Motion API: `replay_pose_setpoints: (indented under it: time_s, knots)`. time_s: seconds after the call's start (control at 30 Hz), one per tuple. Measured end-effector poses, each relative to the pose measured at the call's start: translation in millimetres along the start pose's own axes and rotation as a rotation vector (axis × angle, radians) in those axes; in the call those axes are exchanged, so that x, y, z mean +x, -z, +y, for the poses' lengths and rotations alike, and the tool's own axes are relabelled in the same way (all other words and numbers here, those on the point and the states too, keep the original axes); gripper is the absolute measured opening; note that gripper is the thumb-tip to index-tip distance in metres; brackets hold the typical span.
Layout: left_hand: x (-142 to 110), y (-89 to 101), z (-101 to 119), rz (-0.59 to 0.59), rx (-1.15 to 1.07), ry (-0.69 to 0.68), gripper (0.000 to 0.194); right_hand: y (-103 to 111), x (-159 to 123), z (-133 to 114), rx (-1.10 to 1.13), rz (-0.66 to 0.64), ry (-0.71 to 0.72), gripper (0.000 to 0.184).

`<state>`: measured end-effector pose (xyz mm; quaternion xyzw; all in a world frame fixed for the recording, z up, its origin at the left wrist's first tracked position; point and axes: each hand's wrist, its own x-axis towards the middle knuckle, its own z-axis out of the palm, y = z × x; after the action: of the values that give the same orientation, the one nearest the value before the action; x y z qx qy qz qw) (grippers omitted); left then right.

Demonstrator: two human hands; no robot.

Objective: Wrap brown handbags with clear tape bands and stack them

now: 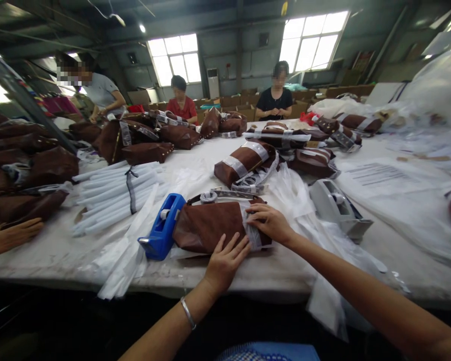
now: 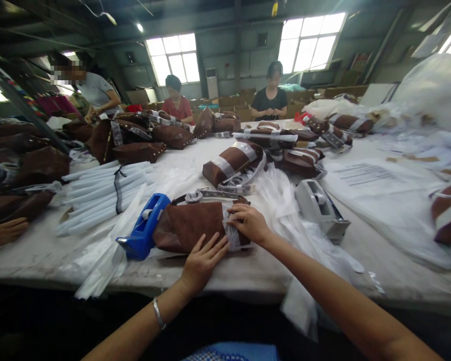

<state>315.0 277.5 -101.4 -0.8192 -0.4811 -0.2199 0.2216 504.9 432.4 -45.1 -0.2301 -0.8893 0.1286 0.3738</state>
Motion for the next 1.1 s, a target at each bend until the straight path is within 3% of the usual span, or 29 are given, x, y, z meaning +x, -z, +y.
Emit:
replay_pose_setpoints:
  time_s: [0.17, 0.4, 0.6, 0.73, 0.83, 0.97, 1.03, 1.1]
  knots:
    - [2, 0.5, 0, 0.032, -0.076, 0.011, 0.043, -5, -1, 6, 0.05, 0.034, -0.071, 0.005]
    - [18, 13.5, 0, -0.087, -0.111, 0.037, 0.066, -11, -3, 1, 0.072, 0.121, -0.16, 0.009]
    - [40, 27.4, 11, -0.371, -0.063, 0.136, 0.075, -17, 2, 2, 0.027, 0.121, -0.3, 0.011]
    - [48, 34.2, 15, -0.466, -0.055, 0.174, 0.08, -11, 8, 2, -0.02, 0.116, -0.422, 0.034]
    - [49, 34.7, 15, -0.465, -0.054, 0.178, 0.083, 22, -3, 8, -0.119, 0.15, -0.37, 0.042]
    - [45, 29.2, 15, -0.416, -0.036, 0.178, 0.088, 104, -49, 34, -0.4, 0.256, -0.337, 0.037]
    - [42, 25.8, 14, -0.385, -0.031, 0.176, 0.088, 145, -78, 50, -0.479, 0.331, -0.501, 0.036]
    - [41, 23.4, 14, -0.358, -0.036, 0.17, 0.087, 175, -102, 65, -0.398, 0.375, -0.783, 0.03]
